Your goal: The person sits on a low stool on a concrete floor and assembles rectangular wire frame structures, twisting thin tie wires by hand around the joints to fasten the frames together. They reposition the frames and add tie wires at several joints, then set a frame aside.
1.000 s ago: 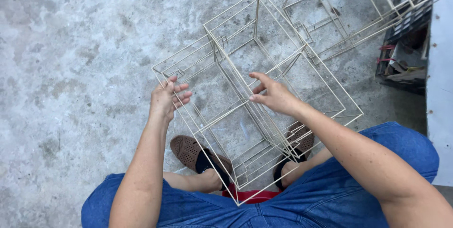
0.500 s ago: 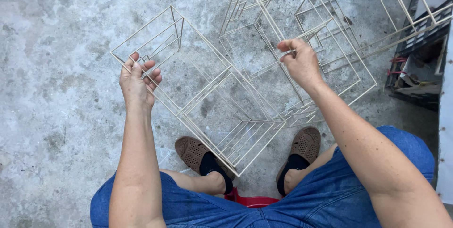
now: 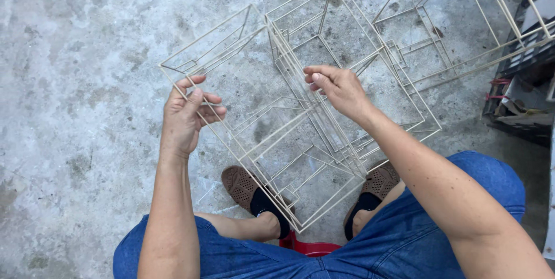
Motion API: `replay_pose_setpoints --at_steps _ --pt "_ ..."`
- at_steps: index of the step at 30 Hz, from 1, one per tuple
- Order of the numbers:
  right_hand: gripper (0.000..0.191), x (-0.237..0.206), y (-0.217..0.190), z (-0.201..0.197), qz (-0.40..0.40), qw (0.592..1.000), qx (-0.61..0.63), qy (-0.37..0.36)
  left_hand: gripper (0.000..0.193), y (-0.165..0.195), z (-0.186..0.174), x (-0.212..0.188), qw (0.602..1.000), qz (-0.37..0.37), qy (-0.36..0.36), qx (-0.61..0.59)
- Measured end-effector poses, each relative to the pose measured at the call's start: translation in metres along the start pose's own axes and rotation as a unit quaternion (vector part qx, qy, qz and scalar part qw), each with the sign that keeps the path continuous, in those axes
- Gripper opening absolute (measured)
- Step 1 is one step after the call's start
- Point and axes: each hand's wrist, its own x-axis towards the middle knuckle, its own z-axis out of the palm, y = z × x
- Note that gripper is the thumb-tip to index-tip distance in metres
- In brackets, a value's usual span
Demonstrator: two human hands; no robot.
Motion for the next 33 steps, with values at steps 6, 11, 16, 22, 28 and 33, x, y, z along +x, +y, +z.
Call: replay_pose_setpoints --at_steps 6,11,16,22,28,33 --pt "0.046 -0.006 -0.005 0.016 0.087 0.954 0.267 -0.103 0.034 0.025 0.005 -0.031 0.994 0.018 0.040 0.100" --pt "0.037 -0.021 -0.018 0.026 0.024 0.906 0.392 -0.156 0.036 0.060 -0.010 -0.055 0.962 0.141 0.096 0.211" --pt "0.033 -0.027 -0.030 0.044 -0.004 0.966 0.225 -0.129 0.038 0.060 -0.013 -0.062 0.959 0.156 0.109 0.212" --pt "0.027 -0.029 -0.038 0.053 -0.034 0.987 0.149 -0.053 0.063 0.047 -0.027 -0.060 0.996 0.081 0.012 0.041" --pt "0.033 -0.030 -0.038 0.048 -0.042 0.985 0.168 0.023 0.071 0.044 -0.036 -0.055 0.996 0.072 0.052 0.021" --pt "0.037 -0.023 -0.035 0.032 -0.040 0.943 0.326 0.054 0.050 0.047 -0.049 -0.057 0.955 0.088 0.268 0.095"
